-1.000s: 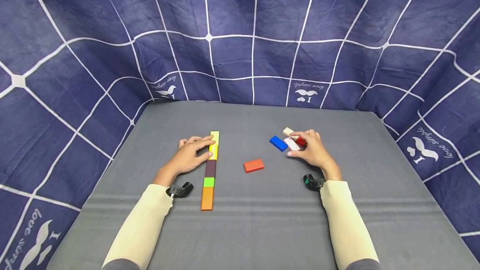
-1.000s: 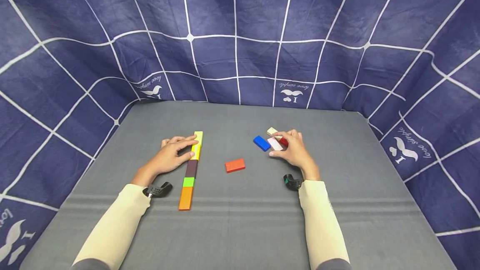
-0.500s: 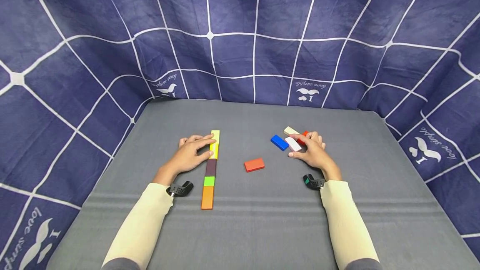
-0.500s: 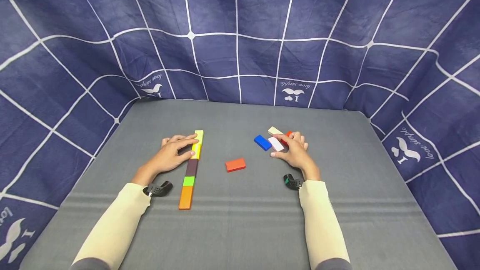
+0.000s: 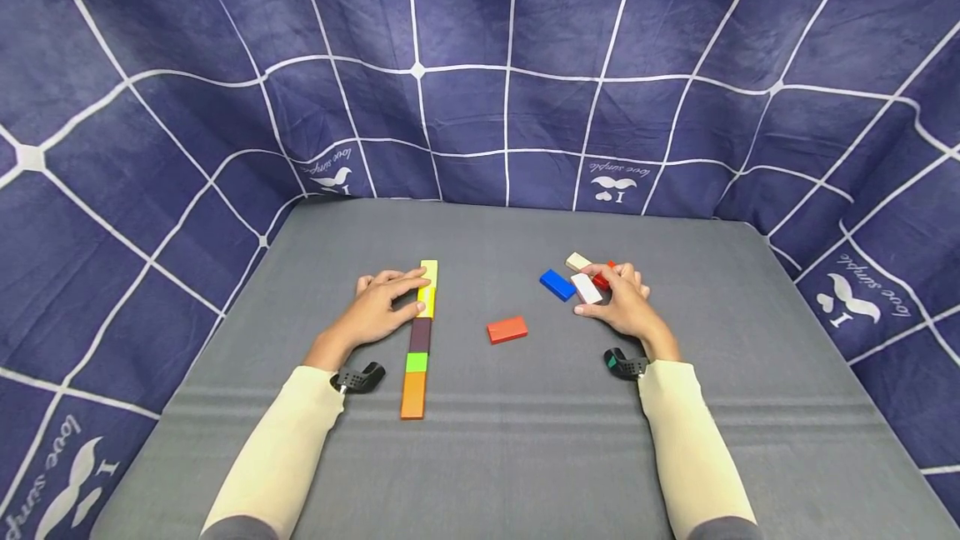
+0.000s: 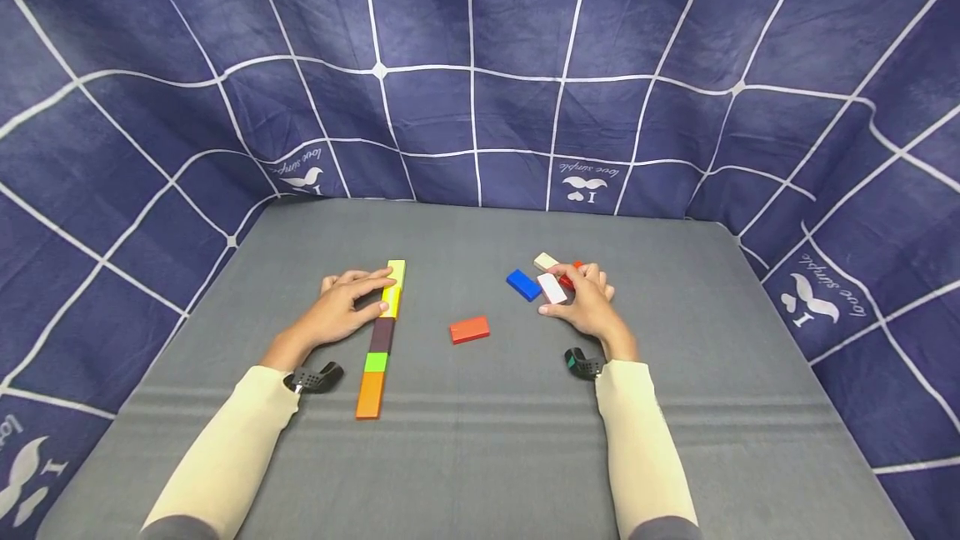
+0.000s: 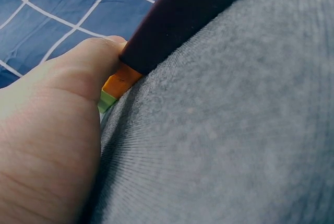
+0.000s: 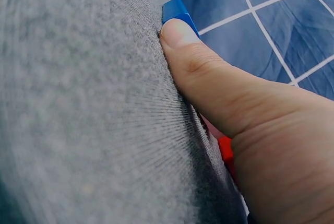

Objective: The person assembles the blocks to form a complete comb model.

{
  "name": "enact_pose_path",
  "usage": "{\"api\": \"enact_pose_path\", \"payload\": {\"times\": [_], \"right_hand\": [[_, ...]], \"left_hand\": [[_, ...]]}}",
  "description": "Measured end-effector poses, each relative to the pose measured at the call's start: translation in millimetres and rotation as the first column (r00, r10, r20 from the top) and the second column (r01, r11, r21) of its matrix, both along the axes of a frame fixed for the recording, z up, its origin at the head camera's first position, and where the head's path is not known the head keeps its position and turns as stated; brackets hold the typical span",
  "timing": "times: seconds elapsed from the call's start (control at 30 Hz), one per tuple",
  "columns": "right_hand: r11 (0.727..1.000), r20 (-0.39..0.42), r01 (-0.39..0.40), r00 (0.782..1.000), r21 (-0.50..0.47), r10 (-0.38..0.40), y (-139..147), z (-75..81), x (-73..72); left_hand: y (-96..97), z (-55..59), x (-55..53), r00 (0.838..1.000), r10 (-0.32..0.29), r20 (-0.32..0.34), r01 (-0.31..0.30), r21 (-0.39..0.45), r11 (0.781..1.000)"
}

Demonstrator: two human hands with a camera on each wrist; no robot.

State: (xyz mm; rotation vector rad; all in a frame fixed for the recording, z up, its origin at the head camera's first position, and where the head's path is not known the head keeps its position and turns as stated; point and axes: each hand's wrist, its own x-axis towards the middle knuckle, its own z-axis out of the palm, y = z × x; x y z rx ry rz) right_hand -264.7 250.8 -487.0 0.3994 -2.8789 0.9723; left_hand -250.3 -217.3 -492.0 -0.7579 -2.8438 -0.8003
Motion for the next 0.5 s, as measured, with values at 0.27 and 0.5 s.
{"api": "enact_pose_path", "payload": {"times": [0.27, 0.5], "right_hand": [[0.998, -0.001, 0.044, 0.999, -0.048, -0.044, -2.6, -0.3, 5.5], [0.995, -0.011, 0.053, 0.998, -0.082, -0.054, -6.8, 6.9, 8.2]], "left_hand": [[-0.6, -0.2, -0.3, 1.0, -0.006, -0.001, 0.006, 0.0, 1.0], [0.0, -0.1, -2.5, 1.0, -0.015, -0.016, 0.015, 0.014, 1.0]]}}
